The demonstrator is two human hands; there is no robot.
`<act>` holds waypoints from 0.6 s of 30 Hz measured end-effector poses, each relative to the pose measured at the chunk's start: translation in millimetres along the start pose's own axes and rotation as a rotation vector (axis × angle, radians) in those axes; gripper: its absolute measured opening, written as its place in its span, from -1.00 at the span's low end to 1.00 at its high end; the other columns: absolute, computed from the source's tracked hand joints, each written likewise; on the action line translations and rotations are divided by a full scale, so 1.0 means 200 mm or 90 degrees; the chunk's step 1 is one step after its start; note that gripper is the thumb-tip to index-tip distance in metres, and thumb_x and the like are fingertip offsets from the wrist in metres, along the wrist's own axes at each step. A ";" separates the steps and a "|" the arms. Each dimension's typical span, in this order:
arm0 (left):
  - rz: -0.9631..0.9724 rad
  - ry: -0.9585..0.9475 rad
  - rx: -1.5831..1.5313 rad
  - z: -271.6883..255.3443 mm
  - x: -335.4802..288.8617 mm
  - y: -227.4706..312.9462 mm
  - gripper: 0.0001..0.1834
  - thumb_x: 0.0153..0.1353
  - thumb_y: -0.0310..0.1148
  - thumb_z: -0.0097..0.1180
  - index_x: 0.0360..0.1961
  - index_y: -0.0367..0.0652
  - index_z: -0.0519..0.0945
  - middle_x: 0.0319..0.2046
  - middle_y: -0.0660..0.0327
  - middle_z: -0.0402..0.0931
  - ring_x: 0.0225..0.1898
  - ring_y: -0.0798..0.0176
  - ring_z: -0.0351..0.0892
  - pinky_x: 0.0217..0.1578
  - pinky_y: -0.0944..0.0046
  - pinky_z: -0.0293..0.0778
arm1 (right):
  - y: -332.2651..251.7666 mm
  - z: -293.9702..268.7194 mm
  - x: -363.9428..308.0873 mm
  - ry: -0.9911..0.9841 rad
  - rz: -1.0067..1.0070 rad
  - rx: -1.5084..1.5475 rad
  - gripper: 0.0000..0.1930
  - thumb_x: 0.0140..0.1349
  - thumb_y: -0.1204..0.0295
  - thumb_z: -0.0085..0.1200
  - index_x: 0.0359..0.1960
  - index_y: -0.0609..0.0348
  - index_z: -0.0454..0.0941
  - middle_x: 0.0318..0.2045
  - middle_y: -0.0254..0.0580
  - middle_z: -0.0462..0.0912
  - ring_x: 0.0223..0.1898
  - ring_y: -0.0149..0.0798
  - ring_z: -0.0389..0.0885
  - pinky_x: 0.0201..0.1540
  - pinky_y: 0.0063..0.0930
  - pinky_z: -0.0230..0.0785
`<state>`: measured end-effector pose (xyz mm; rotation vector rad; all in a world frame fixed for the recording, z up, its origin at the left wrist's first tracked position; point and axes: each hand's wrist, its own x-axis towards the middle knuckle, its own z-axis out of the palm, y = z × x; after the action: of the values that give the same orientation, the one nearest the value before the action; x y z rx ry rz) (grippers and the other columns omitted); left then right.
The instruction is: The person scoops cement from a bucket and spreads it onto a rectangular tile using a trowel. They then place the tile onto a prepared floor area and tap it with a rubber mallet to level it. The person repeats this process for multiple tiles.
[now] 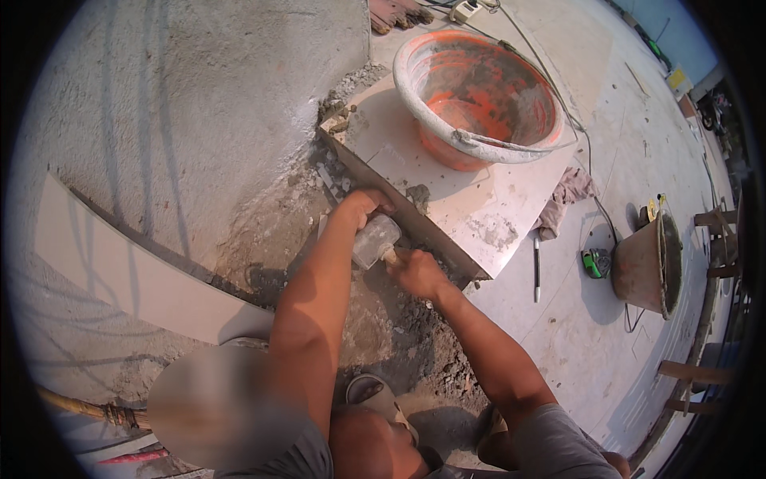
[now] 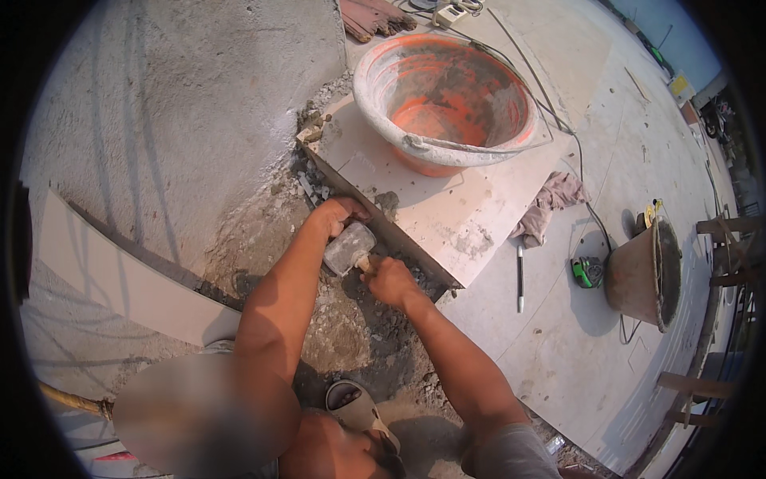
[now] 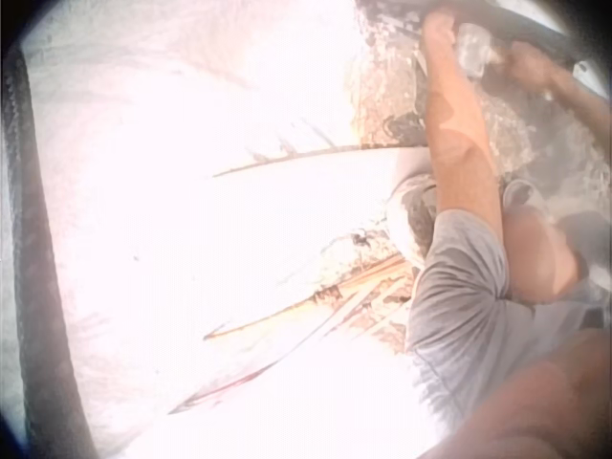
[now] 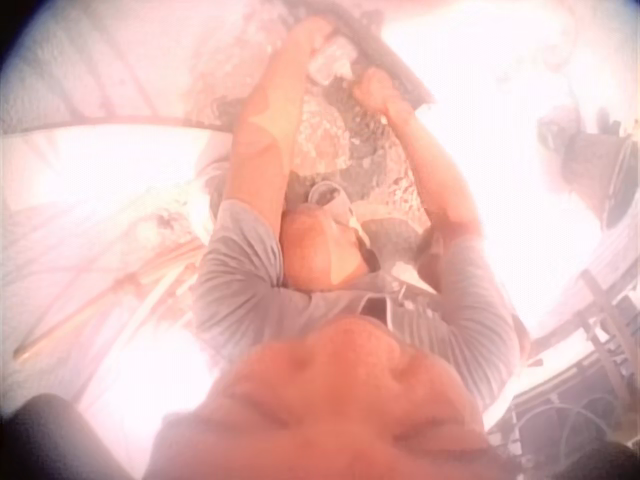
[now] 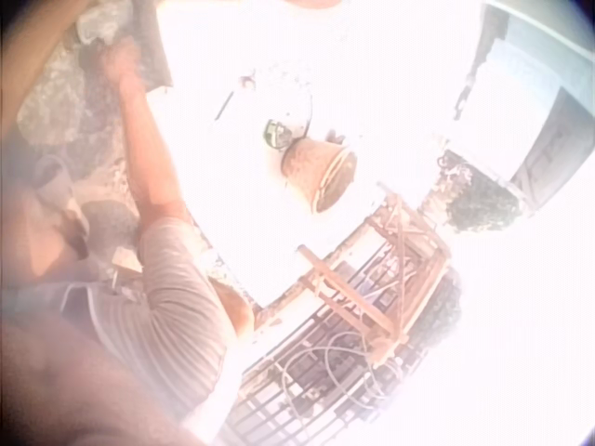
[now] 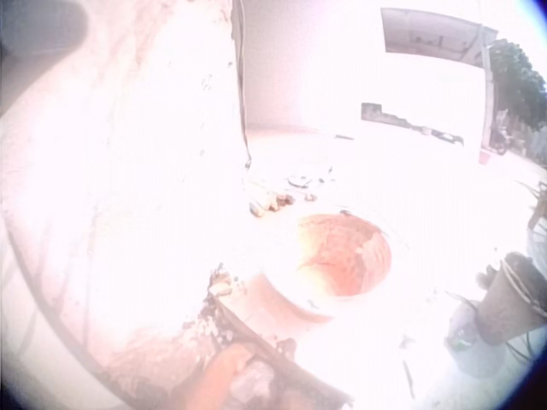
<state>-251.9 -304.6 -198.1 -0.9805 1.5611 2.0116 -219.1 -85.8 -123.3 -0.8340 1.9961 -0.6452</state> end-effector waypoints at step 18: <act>-0.021 -0.002 -0.004 0.02 -0.02 0.01 -0.85 0.04 -0.43 0.16 -0.31 -0.07 0.64 -0.27 0.26 0.64 -0.16 0.20 0.54 -0.02 0.03 0.30 | -0.04 -0.01 -0.04 -0.040 -0.036 -0.007 -0.64 0.18 0.24 0.11 -0.09 0.24 0.57 -0.16 0.23 0.63 -0.06 0.22 0.59 0.04 -0.06 0.42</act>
<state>-252.1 -301.6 -193.2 -0.9981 1.5273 1.9963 -214.5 -84.7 -113.5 -0.9095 1.9270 -0.6320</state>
